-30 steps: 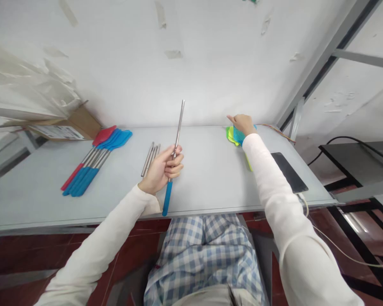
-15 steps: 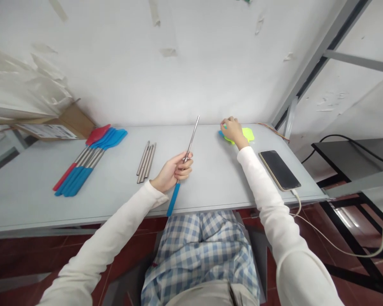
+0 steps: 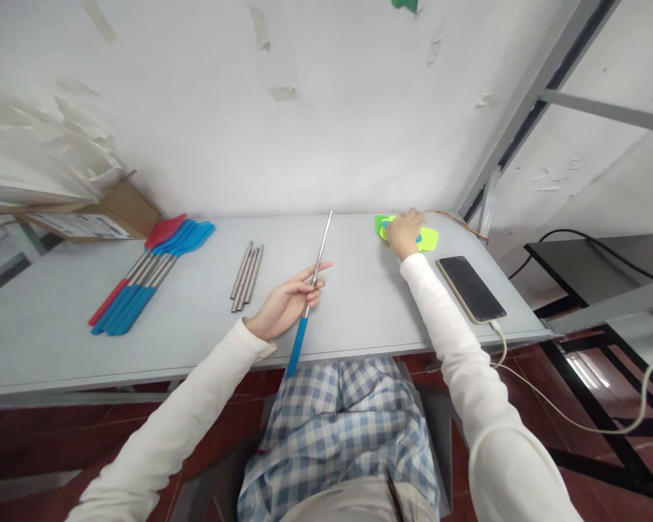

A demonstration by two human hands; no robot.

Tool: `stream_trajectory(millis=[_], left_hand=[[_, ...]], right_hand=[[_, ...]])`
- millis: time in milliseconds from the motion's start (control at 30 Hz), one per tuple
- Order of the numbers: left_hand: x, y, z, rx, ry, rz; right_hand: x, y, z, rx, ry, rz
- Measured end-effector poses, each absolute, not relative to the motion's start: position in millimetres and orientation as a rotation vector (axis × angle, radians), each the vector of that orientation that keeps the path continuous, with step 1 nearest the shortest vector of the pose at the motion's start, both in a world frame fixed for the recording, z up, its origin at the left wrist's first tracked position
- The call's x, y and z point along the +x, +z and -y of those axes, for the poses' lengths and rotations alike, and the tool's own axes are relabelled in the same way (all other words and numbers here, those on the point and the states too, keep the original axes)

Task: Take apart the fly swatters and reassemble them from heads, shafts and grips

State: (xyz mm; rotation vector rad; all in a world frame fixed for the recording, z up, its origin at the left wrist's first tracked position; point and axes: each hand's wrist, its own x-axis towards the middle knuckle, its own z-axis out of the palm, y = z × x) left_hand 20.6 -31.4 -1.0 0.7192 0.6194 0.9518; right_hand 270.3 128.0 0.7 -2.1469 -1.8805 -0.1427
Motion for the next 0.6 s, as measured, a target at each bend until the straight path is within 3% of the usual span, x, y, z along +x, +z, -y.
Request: stream_trajectory(millis=[67,200,300,433,600], left_hand=[[22,1,30,0.806,0.902,-0.628],[20,1,28,1.004,0.669,-0.642],[14,-1,26,1.122,0.548,-0.672],[7,-1,23,1.17,0.593,-0.731],[15,10,18,1.151,0.709,-0.856]], right_hand=[[257,21,-130,-1.888,0.195,1.783],[229,63,-129,-1.062,1.205,1.825],[214,77,-124,-0.788,1.668,1.911],[205,71,-118,-0.704,1.948,2.022],[179,55,-92,-0.635,1.907,2.043]])
